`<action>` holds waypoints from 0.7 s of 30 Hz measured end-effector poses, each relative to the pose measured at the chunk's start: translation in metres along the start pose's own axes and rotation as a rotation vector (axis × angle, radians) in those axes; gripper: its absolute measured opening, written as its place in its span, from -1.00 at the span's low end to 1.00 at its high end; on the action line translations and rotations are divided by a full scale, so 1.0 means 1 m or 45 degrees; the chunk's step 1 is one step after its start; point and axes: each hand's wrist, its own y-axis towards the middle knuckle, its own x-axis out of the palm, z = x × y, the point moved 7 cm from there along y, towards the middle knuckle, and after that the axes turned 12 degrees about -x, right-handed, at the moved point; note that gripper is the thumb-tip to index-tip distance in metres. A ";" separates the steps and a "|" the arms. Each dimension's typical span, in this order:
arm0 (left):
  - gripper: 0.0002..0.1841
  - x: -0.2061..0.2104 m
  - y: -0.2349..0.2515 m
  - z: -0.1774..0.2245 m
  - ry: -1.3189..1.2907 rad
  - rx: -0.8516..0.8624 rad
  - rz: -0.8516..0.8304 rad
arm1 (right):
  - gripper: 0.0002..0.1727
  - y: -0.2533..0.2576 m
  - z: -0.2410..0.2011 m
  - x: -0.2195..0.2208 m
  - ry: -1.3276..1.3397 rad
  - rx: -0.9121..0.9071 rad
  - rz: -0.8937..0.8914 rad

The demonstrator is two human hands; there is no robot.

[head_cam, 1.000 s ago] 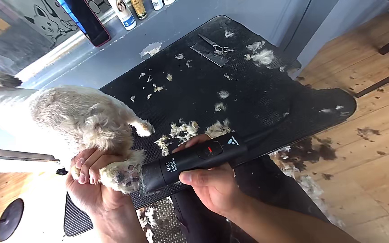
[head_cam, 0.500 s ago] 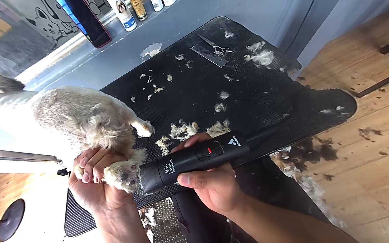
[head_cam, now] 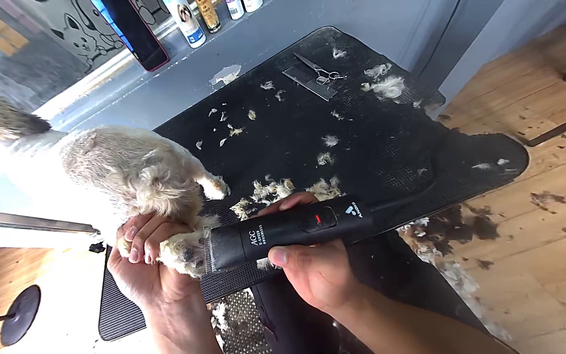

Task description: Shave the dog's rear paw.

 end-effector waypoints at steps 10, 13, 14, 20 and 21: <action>-0.50 0.003 0.001 -0.002 -0.039 -0.016 -0.024 | -0.45 -0.002 -0.009 -0.002 -0.058 -0.197 -0.038; -0.52 0.002 0.001 -0.002 -0.029 0.001 -0.028 | -0.41 -0.009 -0.018 0.007 -0.328 -0.332 -0.129; -0.53 0.002 0.002 -0.002 -0.033 0.008 -0.026 | -0.41 -0.010 -0.019 0.009 -0.384 -0.352 -0.143; -0.54 0.002 0.002 -0.002 -0.016 0.032 -0.013 | -0.46 -0.013 -0.015 0.015 -0.371 -0.295 -0.104; -0.54 0.002 0.003 -0.002 -0.017 0.041 -0.007 | -0.46 -0.015 -0.016 0.017 -0.380 -0.291 -0.108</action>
